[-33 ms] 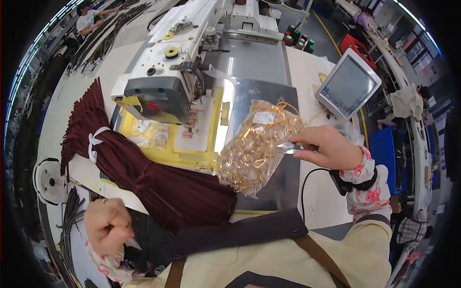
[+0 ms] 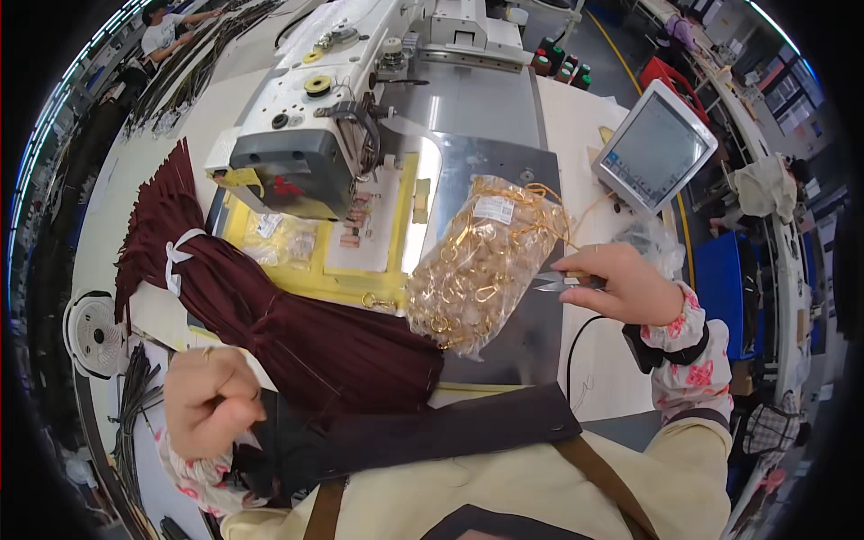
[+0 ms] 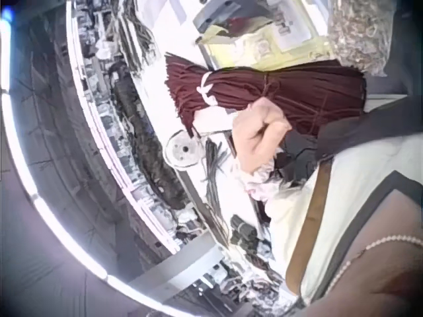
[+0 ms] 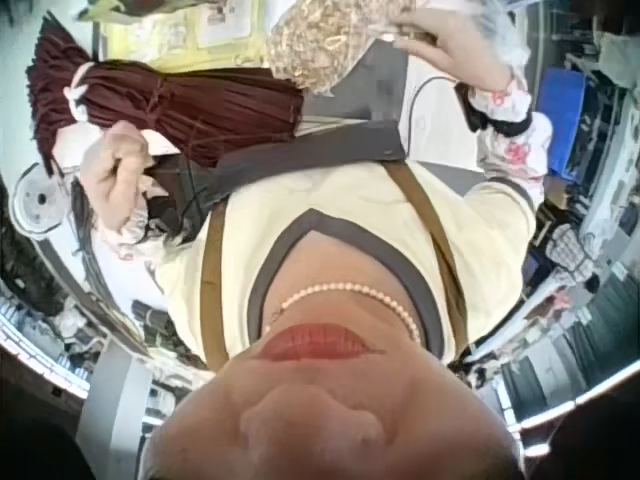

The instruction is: The worker is sewing and assembling zippers or straps for garments or bags using an industrial sewing machine.

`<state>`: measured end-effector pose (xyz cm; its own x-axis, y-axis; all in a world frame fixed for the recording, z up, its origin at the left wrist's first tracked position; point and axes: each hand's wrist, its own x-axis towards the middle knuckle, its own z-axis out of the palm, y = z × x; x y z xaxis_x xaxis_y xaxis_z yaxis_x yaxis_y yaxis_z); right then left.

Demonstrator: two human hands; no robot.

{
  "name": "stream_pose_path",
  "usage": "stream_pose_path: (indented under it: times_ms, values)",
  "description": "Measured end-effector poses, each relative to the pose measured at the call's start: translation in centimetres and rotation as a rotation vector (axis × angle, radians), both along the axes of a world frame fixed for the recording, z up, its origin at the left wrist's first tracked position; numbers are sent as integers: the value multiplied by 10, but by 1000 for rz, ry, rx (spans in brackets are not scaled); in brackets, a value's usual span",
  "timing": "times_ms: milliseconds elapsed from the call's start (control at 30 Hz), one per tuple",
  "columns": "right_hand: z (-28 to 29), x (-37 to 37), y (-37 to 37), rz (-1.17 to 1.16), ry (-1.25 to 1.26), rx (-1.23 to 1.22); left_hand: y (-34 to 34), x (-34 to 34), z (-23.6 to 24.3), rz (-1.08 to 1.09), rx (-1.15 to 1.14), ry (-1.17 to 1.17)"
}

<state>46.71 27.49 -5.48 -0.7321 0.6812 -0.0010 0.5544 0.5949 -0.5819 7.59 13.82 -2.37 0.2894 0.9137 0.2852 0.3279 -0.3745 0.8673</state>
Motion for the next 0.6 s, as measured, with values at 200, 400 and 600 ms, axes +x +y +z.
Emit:
stream_pose_path:
  times_ms: [200,400,600]
  values:
    - [-18,32,-51,-338,117,34,59,64,1,-186,-231,205]
    - [-32,-37,-66,-293,739,-511,80,98,-49,-416,-184,211]
    - [-74,-78,-68,9,602,-1063,64,108,-95,-438,-87,294]
